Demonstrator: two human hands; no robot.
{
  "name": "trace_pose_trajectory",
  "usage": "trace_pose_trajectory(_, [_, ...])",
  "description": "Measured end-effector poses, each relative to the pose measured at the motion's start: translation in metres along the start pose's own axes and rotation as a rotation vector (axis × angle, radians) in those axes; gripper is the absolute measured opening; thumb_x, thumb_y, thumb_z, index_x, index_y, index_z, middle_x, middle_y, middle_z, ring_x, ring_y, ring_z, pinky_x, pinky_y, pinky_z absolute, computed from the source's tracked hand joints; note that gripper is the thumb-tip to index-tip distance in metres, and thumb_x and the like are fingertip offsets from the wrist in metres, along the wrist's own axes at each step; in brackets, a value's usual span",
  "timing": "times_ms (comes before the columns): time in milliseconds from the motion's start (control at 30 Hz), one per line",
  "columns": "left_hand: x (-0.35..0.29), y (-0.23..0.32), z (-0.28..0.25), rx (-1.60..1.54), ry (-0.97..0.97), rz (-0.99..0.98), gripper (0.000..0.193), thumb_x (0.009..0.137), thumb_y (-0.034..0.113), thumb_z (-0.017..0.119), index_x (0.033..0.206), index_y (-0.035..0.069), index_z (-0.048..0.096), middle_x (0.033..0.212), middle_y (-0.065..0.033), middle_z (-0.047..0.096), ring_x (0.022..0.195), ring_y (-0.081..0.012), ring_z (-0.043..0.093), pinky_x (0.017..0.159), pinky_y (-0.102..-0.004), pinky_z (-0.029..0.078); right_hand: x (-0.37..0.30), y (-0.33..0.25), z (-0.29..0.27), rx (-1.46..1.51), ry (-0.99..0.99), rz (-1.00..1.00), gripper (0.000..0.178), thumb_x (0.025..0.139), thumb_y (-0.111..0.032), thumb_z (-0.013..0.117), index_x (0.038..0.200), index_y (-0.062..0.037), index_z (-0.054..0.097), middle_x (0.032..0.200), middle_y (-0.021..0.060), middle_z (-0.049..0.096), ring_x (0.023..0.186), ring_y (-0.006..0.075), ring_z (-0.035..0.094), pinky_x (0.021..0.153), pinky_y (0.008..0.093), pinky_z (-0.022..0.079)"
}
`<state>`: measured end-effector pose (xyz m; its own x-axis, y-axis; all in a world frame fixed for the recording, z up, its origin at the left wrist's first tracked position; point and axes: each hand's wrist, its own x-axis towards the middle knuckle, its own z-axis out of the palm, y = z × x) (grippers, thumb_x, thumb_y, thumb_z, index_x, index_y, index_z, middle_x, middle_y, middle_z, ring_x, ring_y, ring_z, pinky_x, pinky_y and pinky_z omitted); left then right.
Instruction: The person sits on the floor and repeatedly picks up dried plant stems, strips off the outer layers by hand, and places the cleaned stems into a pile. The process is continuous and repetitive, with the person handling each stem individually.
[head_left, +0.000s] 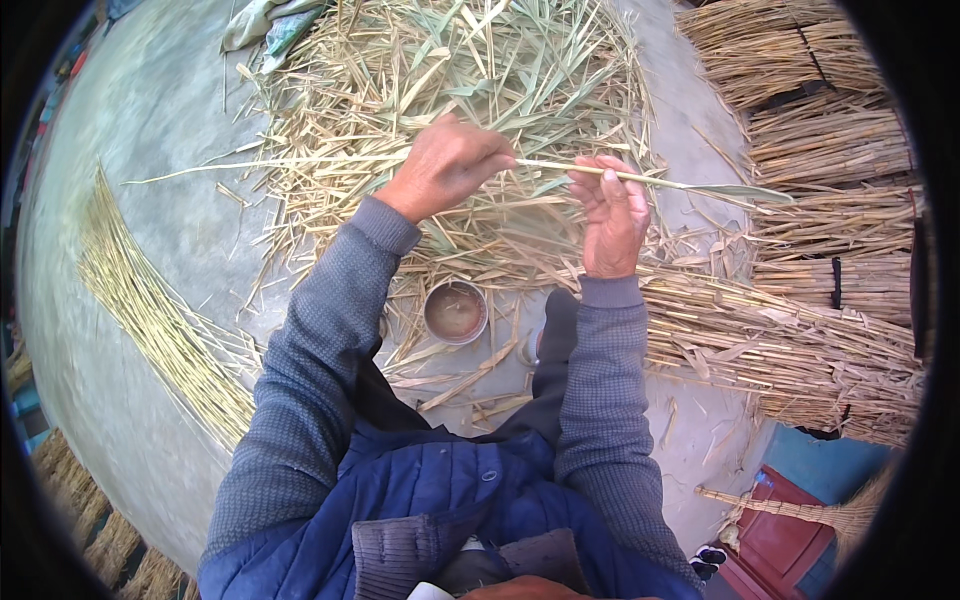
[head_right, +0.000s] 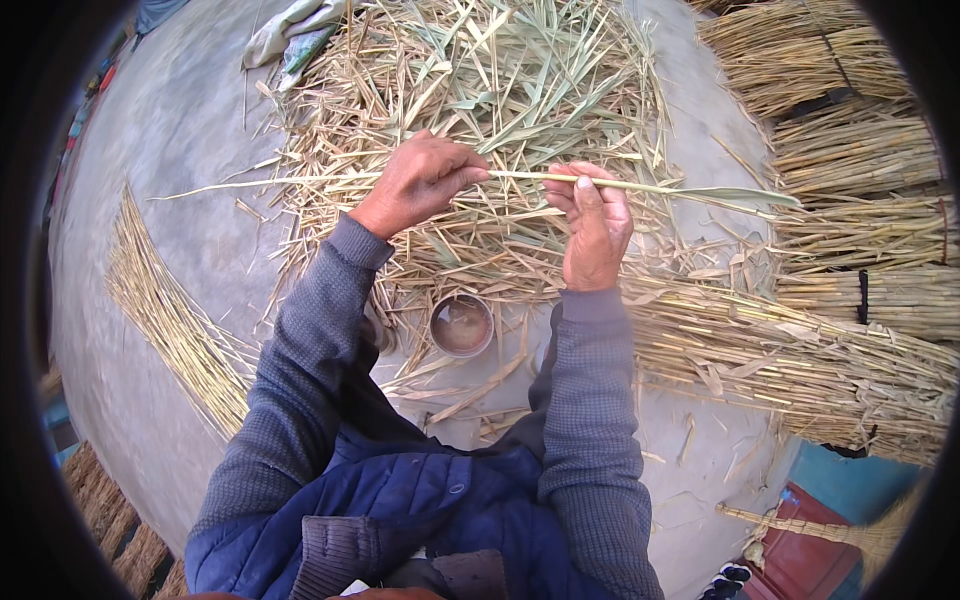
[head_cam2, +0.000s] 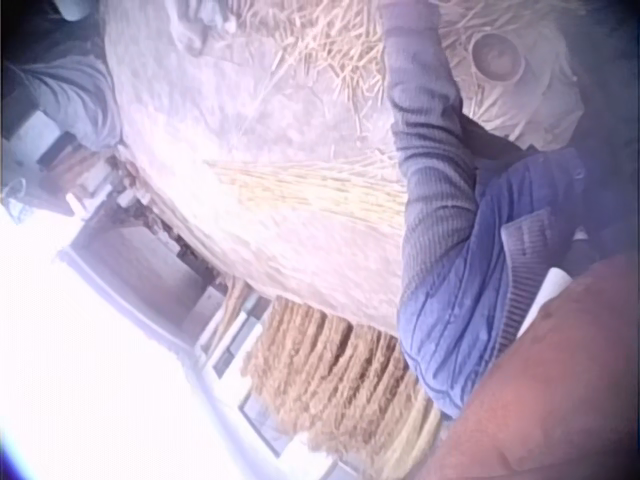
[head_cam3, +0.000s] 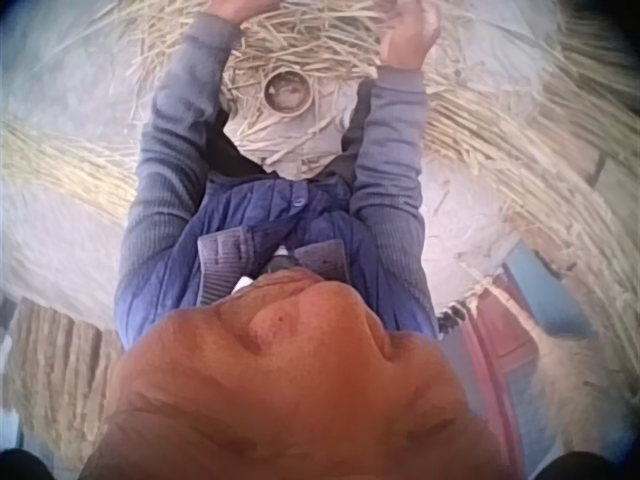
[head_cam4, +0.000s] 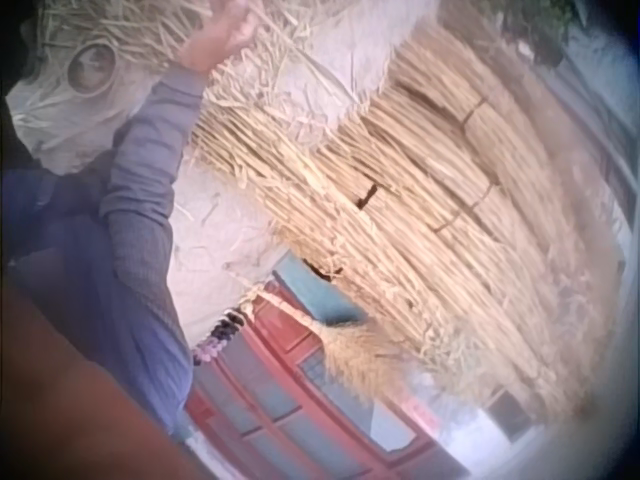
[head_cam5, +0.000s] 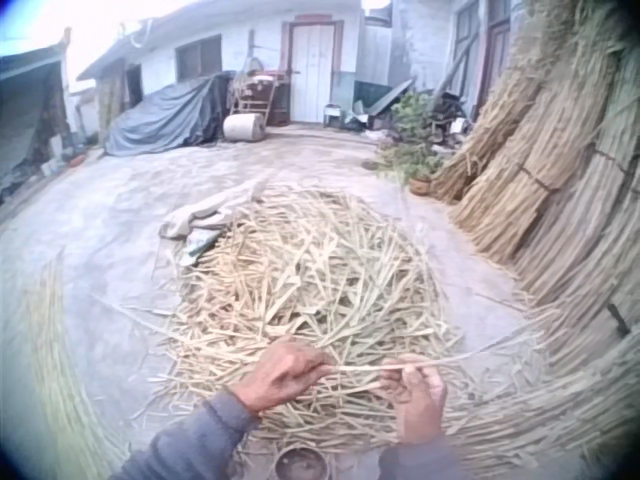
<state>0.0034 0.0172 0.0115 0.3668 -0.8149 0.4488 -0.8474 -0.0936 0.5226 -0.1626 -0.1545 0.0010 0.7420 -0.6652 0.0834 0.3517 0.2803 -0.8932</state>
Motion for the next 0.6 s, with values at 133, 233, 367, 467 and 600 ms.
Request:
trace_pose_trajectory(133, [0.003,0.001,-0.006,-0.025,-0.057,-0.032,0.017,0.089,0.026,0.072,0.089,0.009,0.072,0.077,-0.0056,0.07,0.07,-0.0226,0.063,0.075,-0.0355,0.043,0.0,-0.005,-0.002,-0.023,-0.028,0.019,0.027,0.1,-0.016,0.061,0.12,0.0013,0.058,0.112,0.0212,0.069,0.094,0.0227,0.071,0.082,0.0299,0.059])
trace_pose_trajectory(233, [0.001,-0.008,-0.007,-0.088,-0.1,-0.133,0.017,0.087,0.024,0.074,0.087,0.007,0.071,0.074,-0.0071,0.069,0.067,-0.025,0.062,0.071,-0.0372,0.045,0.001,-0.011,-0.009,-0.045,0.005,0.009,0.03,0.099,-0.017,0.064,0.121,0.002,0.058,0.112,0.0208,0.069,0.094,0.0226,0.071,0.08,0.0295,0.059])
trace_pose_trajectory(367, [-0.007,-0.03,-0.024,-0.053,-0.142,-0.229,0.019,0.086,0.024,0.075,0.087,0.005,0.072,0.072,-0.008,0.07,0.064,-0.0229,0.065,0.062,-0.0361,0.049,0.006,-0.027,-0.03,-0.104,0.065,-0.026,0.032,0.097,-0.016,0.068,0.121,0.0026,0.058,0.112,0.0204,0.07,0.095,0.0234,0.071,0.077,0.029,0.06])
trace_pose_trajectory(467, [-0.011,-0.04,-0.044,-0.174,-0.206,-0.39,0.02,0.086,0.024,0.077,0.09,0.005,0.074,0.072,-0.0058,0.071,0.065,-0.0165,0.067,0.062,-0.032,0.052,0.006,-0.032,-0.038,-0.108,0.06,-0.044,0.031,0.096,-0.015,0.069,0.119,0.0038,0.058,0.109,0.0199,0.07,0.094,0.0247,0.072,0.076,0.0289,0.06])
trace_pose_trajectory(600, [-0.002,-0.018,-0.035,-0.281,-0.175,-0.404,0.028,0.081,0.03,0.081,0.092,0.004,0.075,0.077,-0.007,0.072,0.072,-0.0174,0.068,0.068,-0.0328,0.054,0.002,-0.028,-0.031,-0.09,0.048,-0.029,0.029,0.096,-0.015,0.068,0.114,0.0043,0.058,0.105,0.0193,0.071,0.091,0.025,0.073,0.074,0.0289,0.061])
